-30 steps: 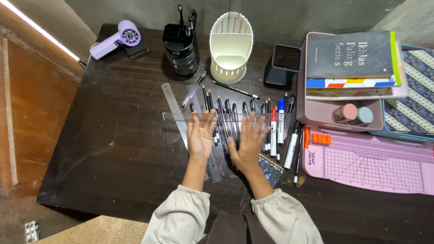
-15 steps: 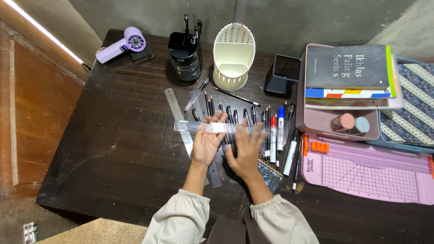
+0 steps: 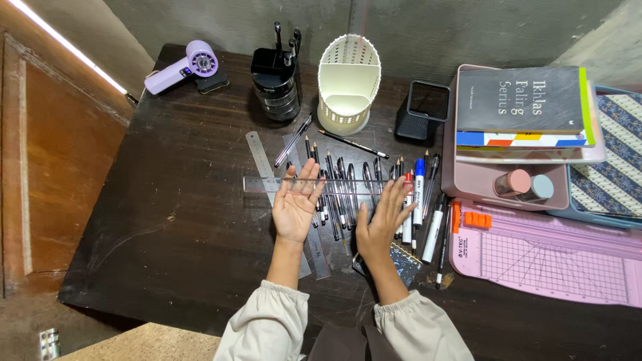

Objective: The person organizes stationery items on a dark wooden desk. They pick up a clear plastic ruler, wipe it with their fingers, and place it into a white plastic basket. They repeat this action with another ruler.

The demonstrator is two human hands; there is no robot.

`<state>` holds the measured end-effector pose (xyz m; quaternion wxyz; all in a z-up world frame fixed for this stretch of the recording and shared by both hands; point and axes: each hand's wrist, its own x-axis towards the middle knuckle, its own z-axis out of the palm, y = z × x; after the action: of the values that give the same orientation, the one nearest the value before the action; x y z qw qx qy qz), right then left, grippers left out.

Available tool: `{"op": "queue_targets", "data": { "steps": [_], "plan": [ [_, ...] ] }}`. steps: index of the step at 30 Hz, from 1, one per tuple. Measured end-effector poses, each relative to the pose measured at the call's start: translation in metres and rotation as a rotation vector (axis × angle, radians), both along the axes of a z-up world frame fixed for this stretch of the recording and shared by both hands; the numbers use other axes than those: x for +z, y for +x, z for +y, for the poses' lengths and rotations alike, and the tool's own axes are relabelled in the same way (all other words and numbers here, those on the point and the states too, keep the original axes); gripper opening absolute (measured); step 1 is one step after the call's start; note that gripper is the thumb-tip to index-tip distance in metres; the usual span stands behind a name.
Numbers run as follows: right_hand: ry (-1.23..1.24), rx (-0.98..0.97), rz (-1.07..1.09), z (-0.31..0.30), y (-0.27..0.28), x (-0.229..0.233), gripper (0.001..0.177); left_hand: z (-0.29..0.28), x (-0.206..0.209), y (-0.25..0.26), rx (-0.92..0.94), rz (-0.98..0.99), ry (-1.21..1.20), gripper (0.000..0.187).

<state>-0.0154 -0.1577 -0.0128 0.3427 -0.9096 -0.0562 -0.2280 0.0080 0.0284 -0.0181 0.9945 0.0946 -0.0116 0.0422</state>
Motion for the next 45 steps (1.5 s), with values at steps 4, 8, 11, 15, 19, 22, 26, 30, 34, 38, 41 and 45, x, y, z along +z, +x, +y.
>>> {"op": "queue_targets", "data": {
  "steps": [4,8,11,15,19,22,26,30,34,38,41,45],
  "plan": [
    [-0.175,0.006,-0.055,0.005,-0.001,0.009,0.075,-0.003,0.001,0.000,-0.029,-0.027,-0.048,0.031],
    [-0.176,0.259,-0.119,0.011,-0.011,0.020,0.077,-0.009,-0.001,-0.004,-0.052,-0.035,-0.095,0.029],
    [-0.197,0.350,-0.113,0.013,-0.010,0.024,0.079,-0.010,0.001,-0.003,-0.045,-0.033,-0.085,0.029],
    [-0.137,0.252,-0.044,0.009,-0.008,0.014,0.078,-0.007,0.006,-0.007,-0.036,-0.028,-0.053,0.030],
    [0.037,0.003,-0.021,0.003,0.001,0.000,0.078,-0.006,0.010,-0.007,-0.017,-0.037,-0.059,0.029],
    [0.083,-0.084,-0.029,-0.005,0.001,-0.003,0.080,-0.002,0.008,-0.007,0.003,-0.028,-0.045,0.029],
    [-0.084,0.009,-0.062,0.003,-0.001,0.002,0.078,-0.003,0.007,-0.005,0.008,-0.002,-0.047,0.030],
    [-0.229,0.265,-0.086,0.010,-0.008,0.015,0.076,-0.010,0.007,-0.006,-0.043,-0.015,-0.066,0.033],
    [-0.213,0.436,-0.060,0.016,-0.008,0.018,0.075,-0.014,0.009,-0.006,-0.068,-0.019,-0.006,0.034],
    [-0.201,0.266,0.005,0.012,-0.003,0.009,0.071,-0.010,0.008,-0.004,-0.059,-0.044,-0.039,0.031],
    [-0.072,0.104,0.036,0.006,0.002,0.004,0.071,-0.005,0.006,-0.004,-0.037,-0.031,-0.057,0.031],
    [0.095,0.011,0.051,0.002,0.004,0.001,0.076,0.000,0.007,-0.002,-0.010,-0.022,-0.081,0.030]
  ]
}}
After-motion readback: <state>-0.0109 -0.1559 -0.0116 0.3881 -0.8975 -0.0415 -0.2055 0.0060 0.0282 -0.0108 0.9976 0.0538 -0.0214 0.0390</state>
